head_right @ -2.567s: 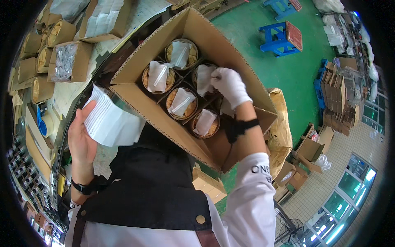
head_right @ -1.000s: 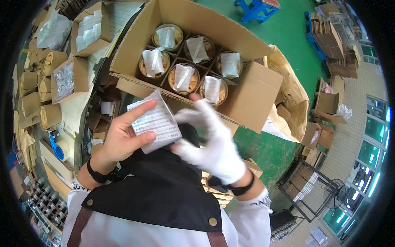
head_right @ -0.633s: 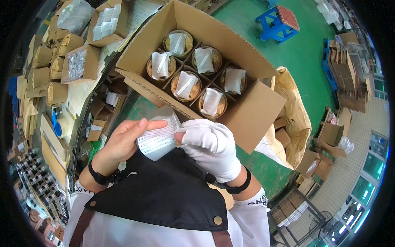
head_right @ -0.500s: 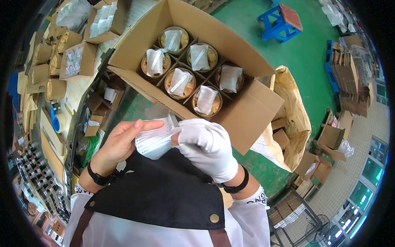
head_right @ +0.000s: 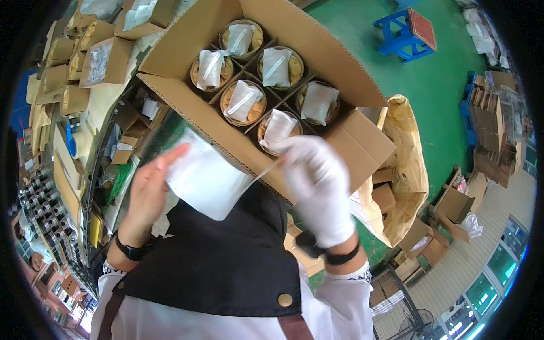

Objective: Packing various components into a cardboard box, including cylindrical wrapped items, small packets, and a checklist, then taping the box and placing it on a pallet.

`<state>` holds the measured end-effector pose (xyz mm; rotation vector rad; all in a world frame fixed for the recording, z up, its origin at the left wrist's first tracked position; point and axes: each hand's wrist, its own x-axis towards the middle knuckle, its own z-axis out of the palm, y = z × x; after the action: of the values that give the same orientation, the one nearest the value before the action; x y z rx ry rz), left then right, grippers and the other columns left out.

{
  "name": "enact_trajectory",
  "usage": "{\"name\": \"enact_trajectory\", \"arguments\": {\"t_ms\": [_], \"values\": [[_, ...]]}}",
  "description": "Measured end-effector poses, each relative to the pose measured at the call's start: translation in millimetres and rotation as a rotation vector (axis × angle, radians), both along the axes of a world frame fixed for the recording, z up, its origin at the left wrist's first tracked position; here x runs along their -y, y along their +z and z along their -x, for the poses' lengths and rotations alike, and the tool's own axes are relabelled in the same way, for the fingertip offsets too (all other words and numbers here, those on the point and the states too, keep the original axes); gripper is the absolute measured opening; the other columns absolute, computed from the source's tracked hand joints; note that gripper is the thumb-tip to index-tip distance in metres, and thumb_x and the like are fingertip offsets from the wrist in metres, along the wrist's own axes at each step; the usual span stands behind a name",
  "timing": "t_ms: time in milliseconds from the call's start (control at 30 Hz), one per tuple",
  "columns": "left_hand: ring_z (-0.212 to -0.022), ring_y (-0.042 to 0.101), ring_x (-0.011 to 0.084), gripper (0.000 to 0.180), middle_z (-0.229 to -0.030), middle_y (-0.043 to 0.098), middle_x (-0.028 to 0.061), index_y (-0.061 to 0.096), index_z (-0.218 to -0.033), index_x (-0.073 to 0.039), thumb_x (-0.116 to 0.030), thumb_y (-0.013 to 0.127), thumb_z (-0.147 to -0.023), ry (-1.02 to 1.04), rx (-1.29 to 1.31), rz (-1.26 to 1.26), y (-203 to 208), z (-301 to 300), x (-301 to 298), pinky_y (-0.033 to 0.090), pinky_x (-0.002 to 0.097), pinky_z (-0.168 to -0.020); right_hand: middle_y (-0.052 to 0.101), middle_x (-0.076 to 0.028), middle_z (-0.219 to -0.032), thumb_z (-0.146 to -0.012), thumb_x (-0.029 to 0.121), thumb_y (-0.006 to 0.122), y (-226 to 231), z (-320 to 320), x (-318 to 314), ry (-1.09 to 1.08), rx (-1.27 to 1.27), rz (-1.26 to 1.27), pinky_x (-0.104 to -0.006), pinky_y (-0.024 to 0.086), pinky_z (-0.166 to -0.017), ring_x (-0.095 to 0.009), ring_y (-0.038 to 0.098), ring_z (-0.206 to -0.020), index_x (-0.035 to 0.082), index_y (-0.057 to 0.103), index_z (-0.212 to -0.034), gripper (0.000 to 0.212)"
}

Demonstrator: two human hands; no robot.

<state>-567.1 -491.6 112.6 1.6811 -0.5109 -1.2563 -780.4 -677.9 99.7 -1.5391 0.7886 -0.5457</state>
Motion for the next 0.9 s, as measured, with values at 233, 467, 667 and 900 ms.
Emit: {"name": "enact_trajectory", "arguments": {"t_ms": [233, 467, 667, 900], "values": [[-0.112, 0.060, 0.0220, 0.048, -0.124, 0.060, 0.0172, 0.053, -0.128, 0.008, -0.031, 0.037, -0.104, 0.319, -0.144, 0.102, -23.7, -29.2, -38.2, 0.044, 0.0335, -0.099, 0.068, -0.017, -0.084, -0.080, 0.012, 0.069, -102.0, -9.0, 61.3, 0.338, -0.627, 0.511, -0.0359, 0.054, -0.071, -0.032, 0.068, -0.077, 0.005, 0.066, -0.091, 0.014], [-0.112, 0.060, 0.0234, 0.047, -0.123, 0.060, 0.0180, 0.053, -0.127, 0.008, -0.030, 0.039, -0.104, 0.343, -0.161, 0.119, -22.9, -20.1, -35.1, 0.045, 0.0341, -0.099, 0.066, -0.018, -0.095, -0.075, 0.020, 0.074, -144.2, -15.1, 51.4, 0.012, -0.724, 0.625, -0.0428, 0.053, -0.073, -0.037, 0.066, -0.084, 0.005, 0.061, -0.099, 0.031], [-0.111, 0.059, 0.0206, 0.044, -0.122, 0.061, 0.0160, 0.055, -0.127, 0.006, -0.028, 0.045, -0.102, 0.303, -0.112, 0.139, -26.3, -18.5, -25.5, 0.044, 0.0317, -0.098, 0.066, -0.016, -0.089, -0.073, 0.022, 0.077, -116.0, -15.9, 34.5, -0.044, -0.740, 0.412, -0.0380, 0.053, -0.074, -0.030, 0.067, -0.081, 0.003, 0.060, -0.104, 0.040], [-0.111, 0.059, 0.0179, 0.042, -0.122, 0.061, 0.0143, 0.056, -0.126, 0.006, -0.027, 0.045, -0.102, 0.342, -0.152, 0.162, -28.5, -18.4, -23.2, 0.044, 0.0301, -0.097, 0.069, -0.016, -0.087, -0.076, 0.023, 0.071, -87.9, -12.2, 36.9, 0.160, -0.803, 0.248, -0.0403, 0.053, -0.074, -0.032, 0.068, -0.081, 0.005, 0.062, -0.101, 0.032]]}}
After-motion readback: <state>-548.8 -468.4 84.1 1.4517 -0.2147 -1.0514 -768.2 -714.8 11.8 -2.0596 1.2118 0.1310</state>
